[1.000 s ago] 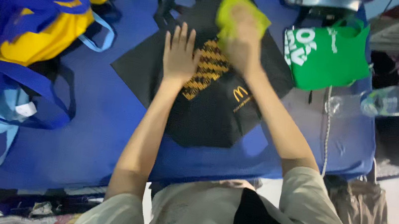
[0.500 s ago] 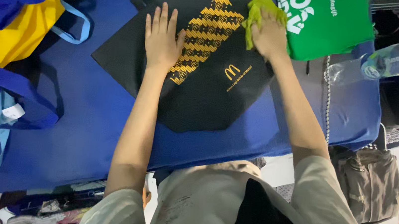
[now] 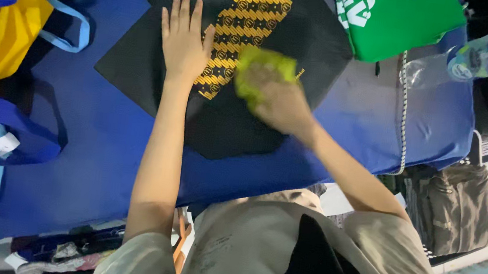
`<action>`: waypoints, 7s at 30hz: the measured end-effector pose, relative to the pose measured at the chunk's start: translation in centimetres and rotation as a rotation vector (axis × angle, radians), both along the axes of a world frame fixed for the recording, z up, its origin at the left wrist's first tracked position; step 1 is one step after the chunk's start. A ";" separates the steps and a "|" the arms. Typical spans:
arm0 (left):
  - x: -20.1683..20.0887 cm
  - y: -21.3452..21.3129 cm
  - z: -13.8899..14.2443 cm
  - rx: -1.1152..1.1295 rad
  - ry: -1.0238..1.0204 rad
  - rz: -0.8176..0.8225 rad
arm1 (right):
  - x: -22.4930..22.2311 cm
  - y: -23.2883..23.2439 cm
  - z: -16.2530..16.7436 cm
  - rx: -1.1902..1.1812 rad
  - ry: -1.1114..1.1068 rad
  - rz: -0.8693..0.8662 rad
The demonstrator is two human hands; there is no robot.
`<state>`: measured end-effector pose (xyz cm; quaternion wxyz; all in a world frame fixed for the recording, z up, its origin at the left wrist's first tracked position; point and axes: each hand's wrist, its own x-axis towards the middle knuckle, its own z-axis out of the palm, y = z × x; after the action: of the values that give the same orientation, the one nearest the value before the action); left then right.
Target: The person wipes the surface of a green tote bag with a green cloth, then flips and repositions a black tote bag and repeatedly wipes its printed surface with the cloth, smoothing the fabric with their free hand between passes.
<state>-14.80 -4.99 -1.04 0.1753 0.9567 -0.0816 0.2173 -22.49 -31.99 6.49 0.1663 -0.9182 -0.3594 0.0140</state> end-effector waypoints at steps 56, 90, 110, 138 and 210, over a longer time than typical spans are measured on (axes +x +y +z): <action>0.6 -1.0 1.5 -0.030 0.021 0.013 | 6.5 -8.5 -2.6 -0.047 -0.281 -0.473; 2.6 -0.9 0.1 0.025 0.081 0.096 | 17.5 8.8 -1.0 0.435 -0.281 -0.026; 3.5 -0.4 0.2 0.018 0.060 0.114 | 19.4 6.7 -2.6 0.190 -0.171 -0.152; -12.6 -4.8 25.8 -0.892 0.520 -1.680 | 16.3 0.7 -7.4 0.111 -0.284 -0.388; 4.8 1.7 1.6 -0.112 -0.019 -0.041 | 9.2 6.3 -2.5 0.124 -0.097 0.169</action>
<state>-9.99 -3.33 0.52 0.2320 0.9415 -0.0905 0.2269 -13.26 -25.71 4.02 0.2036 -0.8721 -0.4434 -0.0388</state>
